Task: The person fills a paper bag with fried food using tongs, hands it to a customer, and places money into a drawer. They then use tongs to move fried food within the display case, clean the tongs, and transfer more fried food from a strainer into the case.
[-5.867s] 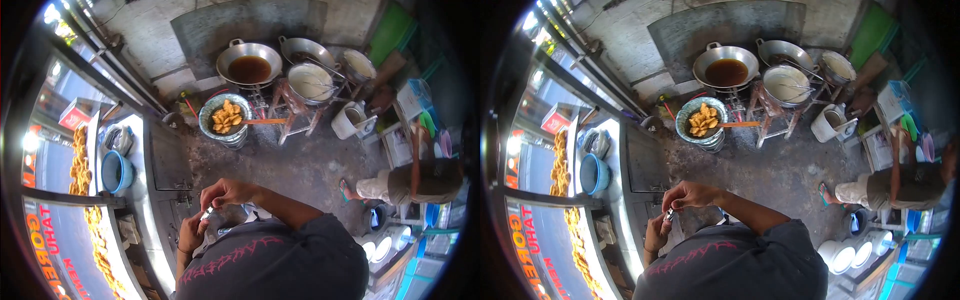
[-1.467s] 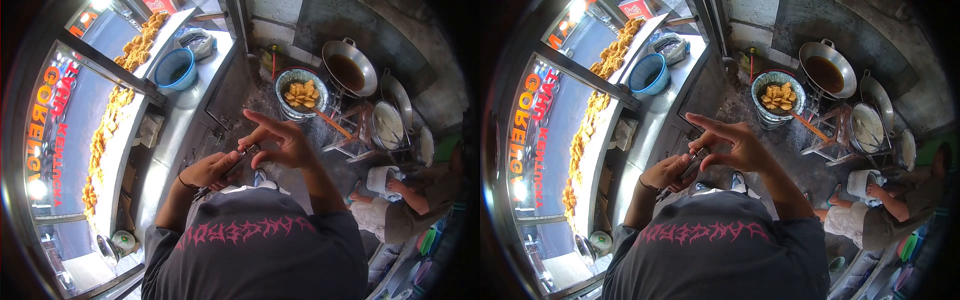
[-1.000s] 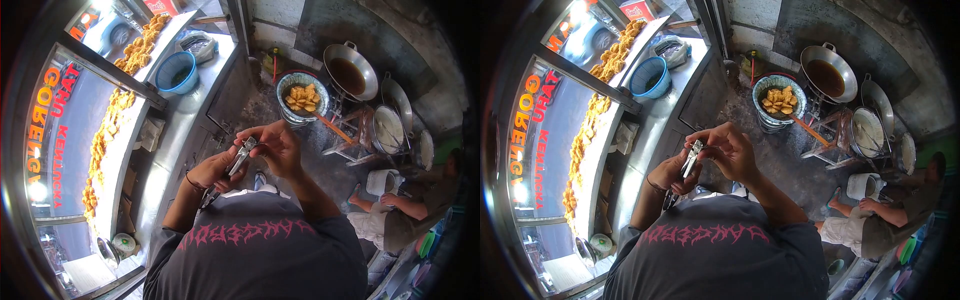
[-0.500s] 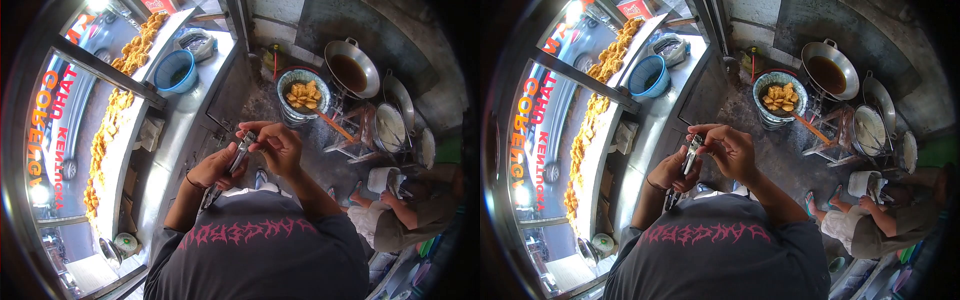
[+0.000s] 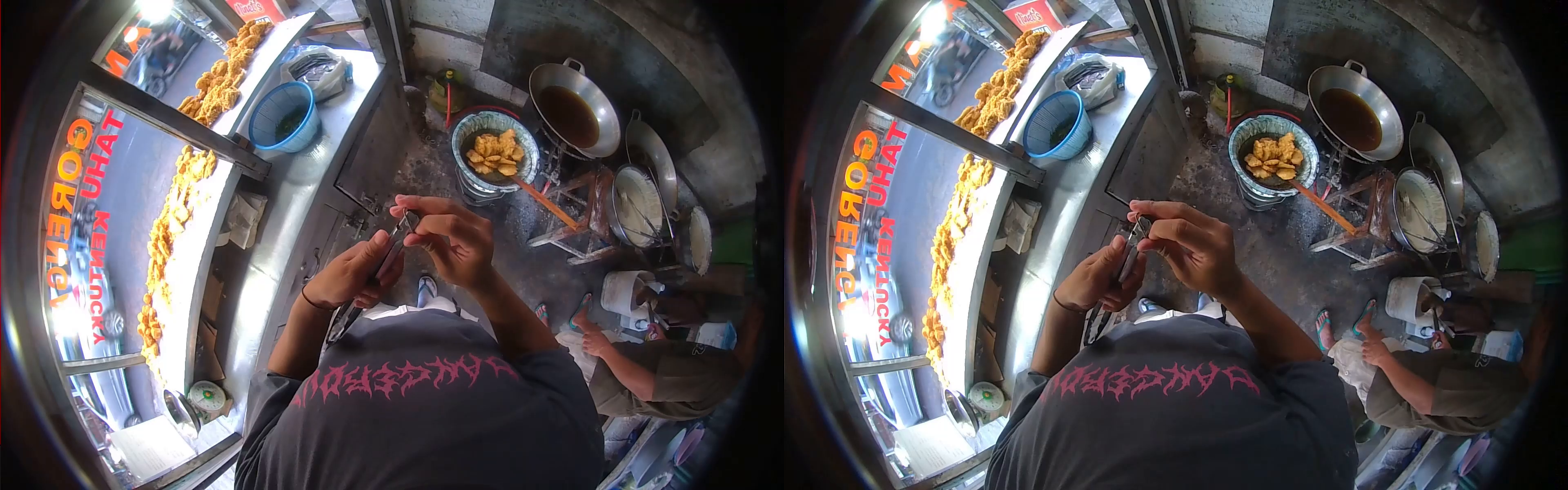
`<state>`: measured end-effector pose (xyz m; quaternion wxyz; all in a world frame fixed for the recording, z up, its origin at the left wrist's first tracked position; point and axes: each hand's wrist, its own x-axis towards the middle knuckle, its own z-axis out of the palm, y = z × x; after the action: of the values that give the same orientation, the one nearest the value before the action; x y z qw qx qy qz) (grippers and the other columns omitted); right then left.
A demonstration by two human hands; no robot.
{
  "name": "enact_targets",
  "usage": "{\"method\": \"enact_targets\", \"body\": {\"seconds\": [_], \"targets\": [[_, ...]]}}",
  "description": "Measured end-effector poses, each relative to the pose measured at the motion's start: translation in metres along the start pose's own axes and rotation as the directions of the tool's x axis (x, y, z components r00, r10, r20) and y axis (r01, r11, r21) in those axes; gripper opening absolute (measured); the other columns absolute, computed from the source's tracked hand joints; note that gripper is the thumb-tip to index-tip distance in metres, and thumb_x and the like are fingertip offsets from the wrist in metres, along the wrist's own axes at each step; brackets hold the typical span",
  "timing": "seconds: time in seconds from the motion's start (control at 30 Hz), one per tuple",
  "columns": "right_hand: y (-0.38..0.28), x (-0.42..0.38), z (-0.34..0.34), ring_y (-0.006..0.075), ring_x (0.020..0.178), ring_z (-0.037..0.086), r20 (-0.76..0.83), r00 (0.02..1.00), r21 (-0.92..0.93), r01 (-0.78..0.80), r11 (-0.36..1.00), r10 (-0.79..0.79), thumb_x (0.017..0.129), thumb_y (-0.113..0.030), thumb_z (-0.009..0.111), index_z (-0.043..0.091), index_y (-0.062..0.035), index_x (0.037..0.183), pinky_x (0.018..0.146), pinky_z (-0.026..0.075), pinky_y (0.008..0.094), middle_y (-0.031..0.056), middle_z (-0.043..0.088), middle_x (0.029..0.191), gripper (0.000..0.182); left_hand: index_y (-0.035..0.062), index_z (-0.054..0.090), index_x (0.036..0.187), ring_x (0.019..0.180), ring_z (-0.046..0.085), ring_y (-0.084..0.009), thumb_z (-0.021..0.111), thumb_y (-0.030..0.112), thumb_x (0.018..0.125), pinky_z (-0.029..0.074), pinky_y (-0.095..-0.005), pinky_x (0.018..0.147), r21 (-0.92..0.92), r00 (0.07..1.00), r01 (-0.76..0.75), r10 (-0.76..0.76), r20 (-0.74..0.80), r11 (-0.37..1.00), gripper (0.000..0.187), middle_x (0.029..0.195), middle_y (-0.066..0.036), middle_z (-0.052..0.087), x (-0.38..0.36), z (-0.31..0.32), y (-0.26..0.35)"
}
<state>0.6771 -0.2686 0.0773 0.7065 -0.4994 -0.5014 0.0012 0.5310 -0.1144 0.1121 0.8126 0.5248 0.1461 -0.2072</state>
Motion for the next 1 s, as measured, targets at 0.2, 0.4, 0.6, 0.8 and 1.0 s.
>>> {"method": "enact_targets", "body": {"seconds": [0.2,0.4,0.6,0.8,1.0], "targets": [[0.009,-0.001,-0.004,0.0301,0.112,0.073,0.03,0.998,0.218,-0.052,0.975,0.046,0.09,-0.004,0.077,0.062,-0.001,0.102,0.092,0.062,0.0379,0.0235,0.07,0.124,0.019,0.0073,0.049,0.079,0.048,0.039,-0.0075,0.03,0.063,0.109,0.03,-0.0263,0.044,0.158,0.994,-0.069,0.08,-0.069,0.985,0.067,0.06,0.004,0.041,-0.002,0.004,0.002],[0.0,0.002,-0.023,0.0266,0.123,0.067,0.13,0.942,0.48,-0.333,0.811,0.31,0.093,0.005,0.07,0.049,-0.003,0.134,0.095,0.061,0.0363,0.02,0.071,0.123,0.047,0.0034,0.055,0.086,0.051,0.056,-0.0256,0.047,0.05,0.11,0.041,-0.0395,0.052,0.852,0.855,-0.083,0.475,-0.205,0.517,0.053,0.058,-0.009,0.051,-0.001,0.014,0.006],[0.0,0.002,-0.038,0.0283,0.12,0.069,0.18,0.942,0.351,-0.332,0.875,0.285,0.09,0.008,0.073,0.057,-0.0013,0.132,0.095,0.062,0.0386,0.0201,0.071,0.122,0.046,0.0085,0.056,0.089,0.062,0.063,-0.0397,0.064,0.046,0.101,0.045,-0.0499,0.053,0.973,0.734,0.051,0.652,-0.19,0.226,0.04,0.063,-0.015,0.06,0.001,0.027,0.004],[0.004,-0.001,-0.043,0.035,0.111,0.072,0.14,0.978,0.248,-0.185,0.951,0.154,0.088,0.002,0.078,0.068,0.0013,0.104,0.097,0.061,0.0471,0.0202,0.072,0.114,0.019,0.0095,0.058,0.086,0.058,0.062,-0.0334,0.072,0.045,0.094,0.045,-0.044,0.052,0.993,0.673,0.077,0.729,-0.12,0.092,0.039,0.065,-0.01,0.057,0.0,0.037,0.01],[-0.006,-0.001,-0.047,0.0327,0.11,0.073,0.129,0.977,0.327,-0.202,0.923,0.168,0.08,-0.006,0.086,0.071,0.0012,0.102,0.094,0.062,0.0447,0.0216,0.073,0.114,0.028,0.0124,0.057,0.085,0.059,0.06,-0.0236,0.075,0.048,0.09,0.048,-0.0384,0.053,0.998,0.611,0.048,0.792,0.0,-0.038,0.04,0.069,-0.004,0.051,0.004,0.035,0.012]]}}
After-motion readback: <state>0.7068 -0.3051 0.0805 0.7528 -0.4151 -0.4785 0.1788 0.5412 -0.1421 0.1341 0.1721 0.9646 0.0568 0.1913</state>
